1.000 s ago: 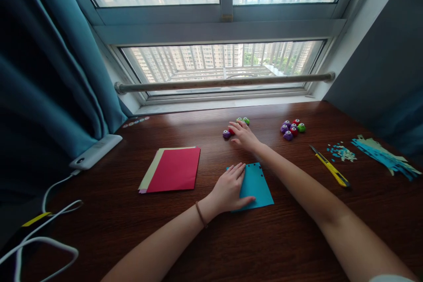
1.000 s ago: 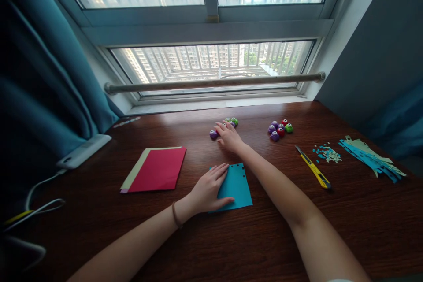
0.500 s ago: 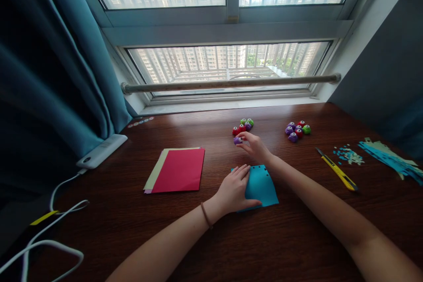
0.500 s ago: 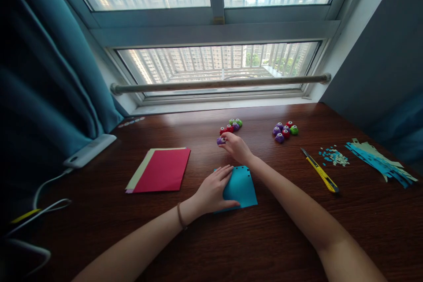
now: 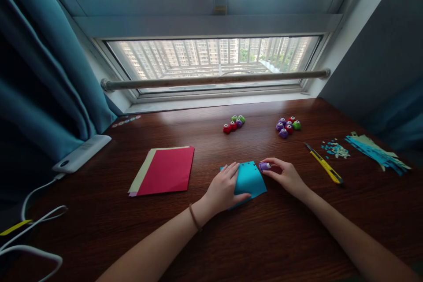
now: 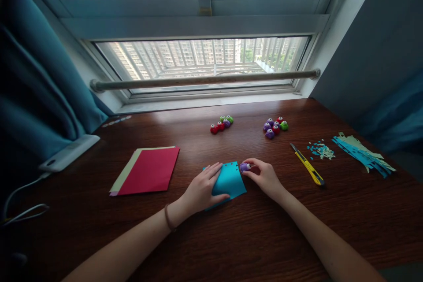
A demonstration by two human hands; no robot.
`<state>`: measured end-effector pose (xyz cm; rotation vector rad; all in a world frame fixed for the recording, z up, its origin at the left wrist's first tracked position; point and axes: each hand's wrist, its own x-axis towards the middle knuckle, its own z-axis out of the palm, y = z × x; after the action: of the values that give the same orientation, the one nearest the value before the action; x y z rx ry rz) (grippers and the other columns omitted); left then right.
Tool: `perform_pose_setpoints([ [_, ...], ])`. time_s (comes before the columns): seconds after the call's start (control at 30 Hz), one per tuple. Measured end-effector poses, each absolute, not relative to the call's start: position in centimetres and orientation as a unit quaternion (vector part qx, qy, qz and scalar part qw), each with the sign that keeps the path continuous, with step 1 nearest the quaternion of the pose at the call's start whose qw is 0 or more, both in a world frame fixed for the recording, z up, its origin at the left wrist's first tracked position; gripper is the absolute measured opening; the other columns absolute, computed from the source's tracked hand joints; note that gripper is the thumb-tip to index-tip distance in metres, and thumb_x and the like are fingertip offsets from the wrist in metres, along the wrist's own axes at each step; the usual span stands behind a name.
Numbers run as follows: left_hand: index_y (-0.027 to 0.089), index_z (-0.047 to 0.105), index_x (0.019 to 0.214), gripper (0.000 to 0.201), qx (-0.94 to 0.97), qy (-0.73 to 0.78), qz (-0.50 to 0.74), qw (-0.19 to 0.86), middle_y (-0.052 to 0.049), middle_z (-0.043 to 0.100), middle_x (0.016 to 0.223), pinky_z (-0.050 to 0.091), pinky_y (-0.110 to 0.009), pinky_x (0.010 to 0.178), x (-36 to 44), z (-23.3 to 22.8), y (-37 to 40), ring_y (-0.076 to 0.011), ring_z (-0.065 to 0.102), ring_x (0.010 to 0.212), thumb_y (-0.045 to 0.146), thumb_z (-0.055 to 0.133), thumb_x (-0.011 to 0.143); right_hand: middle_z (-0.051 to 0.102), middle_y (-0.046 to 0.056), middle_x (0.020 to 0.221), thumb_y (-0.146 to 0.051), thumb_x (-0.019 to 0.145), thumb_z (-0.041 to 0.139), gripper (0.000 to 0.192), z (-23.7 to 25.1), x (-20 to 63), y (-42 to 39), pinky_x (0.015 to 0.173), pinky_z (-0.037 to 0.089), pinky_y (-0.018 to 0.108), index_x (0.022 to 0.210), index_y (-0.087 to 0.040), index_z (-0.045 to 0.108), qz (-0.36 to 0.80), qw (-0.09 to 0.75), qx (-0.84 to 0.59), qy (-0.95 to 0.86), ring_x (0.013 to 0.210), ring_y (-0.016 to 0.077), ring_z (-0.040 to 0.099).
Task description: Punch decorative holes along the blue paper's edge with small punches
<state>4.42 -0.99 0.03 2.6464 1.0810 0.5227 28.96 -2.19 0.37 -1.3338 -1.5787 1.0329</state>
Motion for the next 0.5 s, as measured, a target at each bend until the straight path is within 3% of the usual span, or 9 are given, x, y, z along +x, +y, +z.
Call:
perform_pose_setpoints([
  [0.5,0.007,0.038,0.133,0.083,0.905,0.367,0.183,0.11,-0.019,0.044,0.134,0.036,-0.046,0.104,4.57,0.14,-0.93,-0.0309,0.041,0.125,0.058,0.062,0.072,0.065,0.001,0.088,-0.031,0.069,0.074,0.027,1.27,28.8,-2.69,0.067,0.051,0.028,0.091,-0.02,0.063,0.36,0.387,-0.541,-0.655,0.076,0.017,0.062],
])
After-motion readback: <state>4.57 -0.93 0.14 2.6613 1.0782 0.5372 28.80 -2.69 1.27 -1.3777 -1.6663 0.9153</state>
